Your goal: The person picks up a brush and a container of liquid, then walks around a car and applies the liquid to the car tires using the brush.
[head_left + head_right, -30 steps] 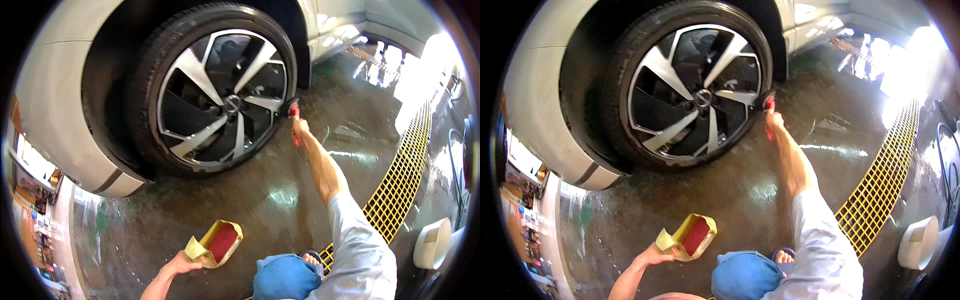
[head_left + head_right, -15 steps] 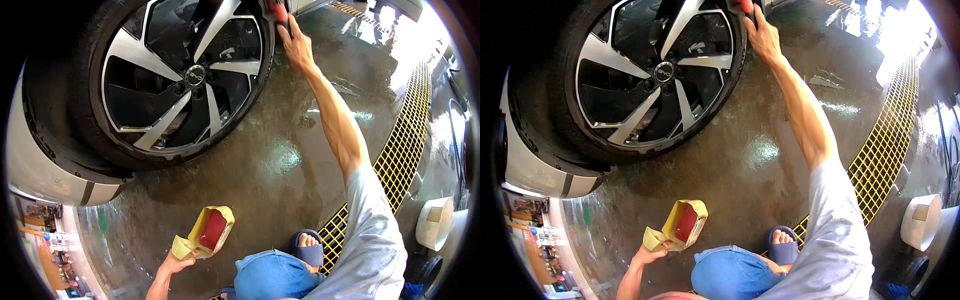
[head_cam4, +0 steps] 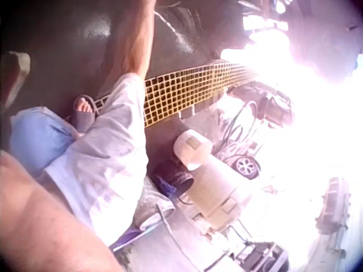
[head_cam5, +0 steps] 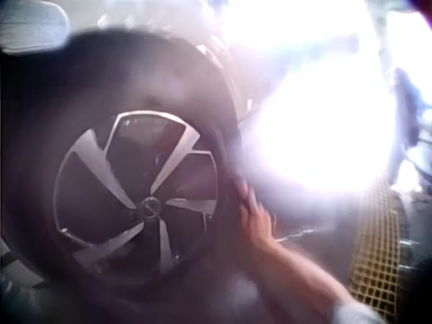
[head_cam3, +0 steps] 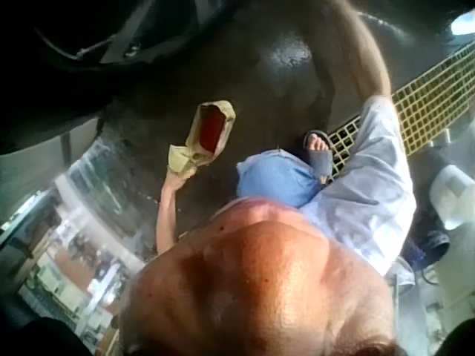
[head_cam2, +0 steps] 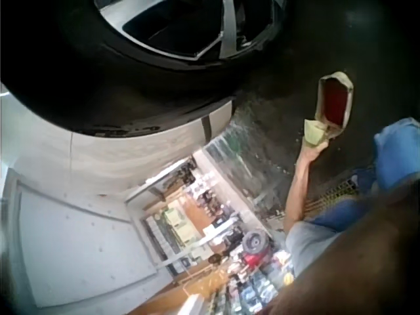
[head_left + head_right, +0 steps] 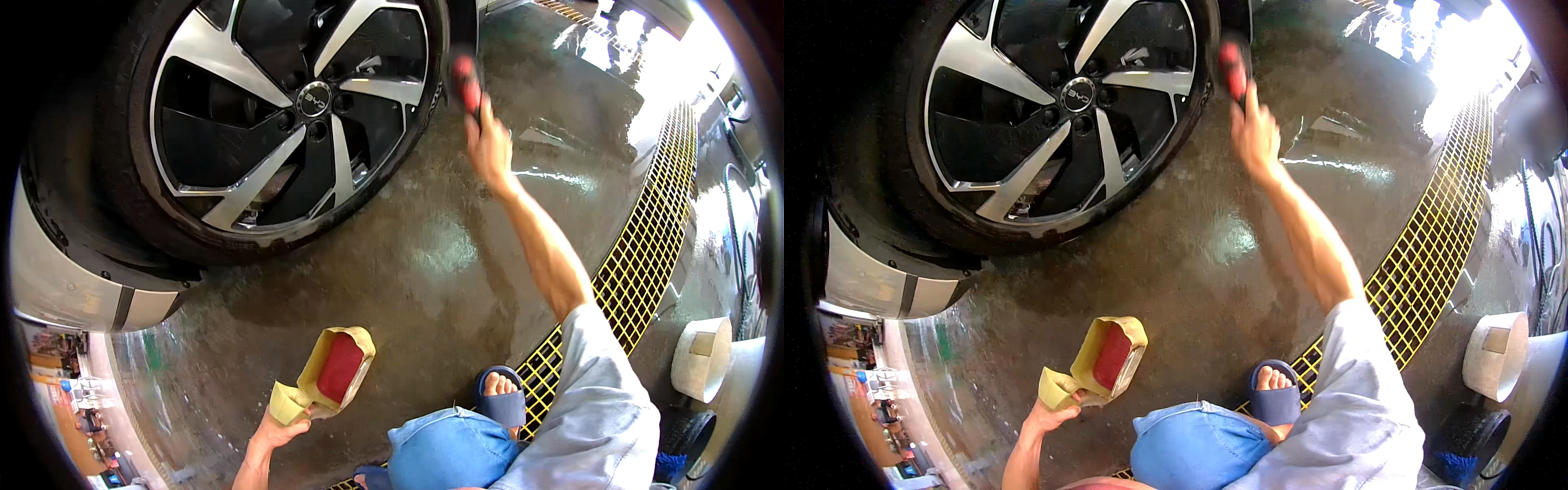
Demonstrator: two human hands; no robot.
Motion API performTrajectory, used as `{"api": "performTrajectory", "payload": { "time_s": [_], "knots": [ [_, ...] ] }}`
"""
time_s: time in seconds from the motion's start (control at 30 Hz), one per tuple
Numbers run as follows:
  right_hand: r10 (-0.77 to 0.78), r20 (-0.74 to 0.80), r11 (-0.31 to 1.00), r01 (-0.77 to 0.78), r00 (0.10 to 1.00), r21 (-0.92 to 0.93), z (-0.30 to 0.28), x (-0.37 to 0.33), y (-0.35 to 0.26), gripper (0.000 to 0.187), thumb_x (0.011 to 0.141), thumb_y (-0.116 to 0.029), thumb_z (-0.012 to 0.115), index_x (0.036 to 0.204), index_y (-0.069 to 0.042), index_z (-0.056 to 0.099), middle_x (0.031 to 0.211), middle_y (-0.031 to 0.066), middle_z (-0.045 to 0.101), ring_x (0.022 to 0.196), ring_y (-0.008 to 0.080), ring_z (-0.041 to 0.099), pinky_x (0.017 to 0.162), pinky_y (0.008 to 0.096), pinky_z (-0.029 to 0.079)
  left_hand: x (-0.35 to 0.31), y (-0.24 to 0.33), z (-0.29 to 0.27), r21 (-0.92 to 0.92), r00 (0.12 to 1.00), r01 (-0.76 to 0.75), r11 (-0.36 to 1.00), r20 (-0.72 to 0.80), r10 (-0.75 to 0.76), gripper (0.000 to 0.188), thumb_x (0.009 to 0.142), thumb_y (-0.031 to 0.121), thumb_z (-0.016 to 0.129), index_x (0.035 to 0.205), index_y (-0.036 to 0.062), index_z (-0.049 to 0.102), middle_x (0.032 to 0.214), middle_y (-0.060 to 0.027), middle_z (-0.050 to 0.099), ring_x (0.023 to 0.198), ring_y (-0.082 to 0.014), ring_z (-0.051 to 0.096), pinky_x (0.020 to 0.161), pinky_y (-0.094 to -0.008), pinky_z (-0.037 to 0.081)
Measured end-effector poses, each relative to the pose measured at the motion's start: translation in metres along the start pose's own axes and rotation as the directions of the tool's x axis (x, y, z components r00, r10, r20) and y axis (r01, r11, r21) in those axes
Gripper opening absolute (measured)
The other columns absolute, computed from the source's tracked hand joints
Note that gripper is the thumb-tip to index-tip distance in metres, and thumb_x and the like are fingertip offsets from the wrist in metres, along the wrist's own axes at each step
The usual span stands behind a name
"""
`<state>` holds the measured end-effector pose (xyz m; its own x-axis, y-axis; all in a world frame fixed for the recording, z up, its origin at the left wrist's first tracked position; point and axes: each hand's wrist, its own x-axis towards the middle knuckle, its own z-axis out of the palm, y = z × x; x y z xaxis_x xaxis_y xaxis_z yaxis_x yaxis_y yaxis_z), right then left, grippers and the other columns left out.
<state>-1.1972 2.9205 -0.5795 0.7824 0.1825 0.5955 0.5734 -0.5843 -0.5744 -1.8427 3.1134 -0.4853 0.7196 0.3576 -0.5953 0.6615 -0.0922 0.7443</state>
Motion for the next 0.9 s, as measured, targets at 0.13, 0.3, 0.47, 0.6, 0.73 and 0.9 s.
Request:
{"api": "performTrajectory", "payload": {
  "time_s": [0.13,0.3,0.47,0.6,0.73,0.9],
  "knots": [
    [-0.083,-0.151,0.994,0.072,0.985,-0.081,-0.024,0.103,-0.052,0.056,0.101,-0.034,0.059,0.147,-0.009,0.041,0.090,0.0291,0.070,0.082,0.0497,0.068,0.070,0.0557,0.054,0.000,0.000,-0.001,0.056,1.000,-0.002,0.998,0.002,0.002,0.030,0.072,0.009,0.079,0.100,0.0057,0.069,0.103,-0.0031,0.074,0.095,-0.0128,0.067,0.085,-0.0312,0.054],
    [0.211,-0.039,0.977,-0.210,0.977,0.039,0.059,0.015,-0.037,0.065,0.103,-0.037,0.053,0.152,-0.003,0.029,0.079,0.0314,0.068,0.074,0.0522,0.068,0.065,0.0588,0.057,0.004,-0.007,-0.001,0.050,1.000,0.016,0.999,0.005,-0.016,0.031,0.073,0.010,0.079,0.102,0.0051,0.070,0.103,-0.0041,0.075,0.094,-0.0118,0.068,0.085,-0.0303,0.055],
    [0.308,0.539,0.922,-0.387,0.784,0.036,0.069,-0.164,-0.053,0.067,0.102,-0.033,0.052,0.153,0.001,0.025,0.084,0.0350,0.067,0.080,0.0535,0.069,0.073,0.0598,0.057,0.006,-0.002,0.000,0.035,0.999,0.039,0.999,-0.007,-0.038,0.032,0.072,0.008,0.079,0.102,0.0060,0.069,0.101,-0.0034,0.072,0.094,-0.0117,0.067,0.084,-0.0297,0.054],
    [0.144,0.748,0.950,-0.303,0.648,0.080,0.021,-0.158,-0.071,0.052,0.099,-0.030,0.056,0.141,-0.003,0.040,0.094,0.0366,0.068,0.094,0.0553,0.067,0.085,0.0600,0.055,-0.002,0.002,0.000,0.011,1.000,0.008,1.000,-0.017,-0.007,0.029,0.072,0.006,0.078,0.099,0.0074,0.067,0.102,-0.0017,0.070,0.094,-0.0112,0.065,0.083,-0.0295,0.053],
    [0.271,0.248,0.937,-0.313,0.930,0.152,-0.001,-0.062,-0.044,0.053,0.099,-0.031,0.056,0.139,0.000,0.041,0.085,0.0329,0.069,0.083,0.0505,0.070,0.073,0.0577,0.056,-0.004,0.012,0.006,-0.045,1.000,0.018,0.999,-0.007,-0.018,0.028,0.072,0.005,0.077,0.098,0.0080,0.066,0.102,-0.0016,0.069,0.093,-0.0118,0.064,0.082,-0.0301,0.053],
    [0.436,0.300,0.882,-0.470,0.848,0.047,0.050,-0.034,-0.036,0.070,0.101,-0.035,0.055,0.152,0.002,0.026,0.091,0.0332,0.070,0.088,0.0511,0.070,0.077,0.0553,0.058,0.008,0.008,0.010,0.046,1.000,0.021,0.999,0.008,-0.021,0.028,0.072,0.005,0.077,0.098,0.0076,0.067,0.102,-0.0026,0.070,0.094,-0.0127,0.065,0.083,-0.0307,0.053]
  ]
}}
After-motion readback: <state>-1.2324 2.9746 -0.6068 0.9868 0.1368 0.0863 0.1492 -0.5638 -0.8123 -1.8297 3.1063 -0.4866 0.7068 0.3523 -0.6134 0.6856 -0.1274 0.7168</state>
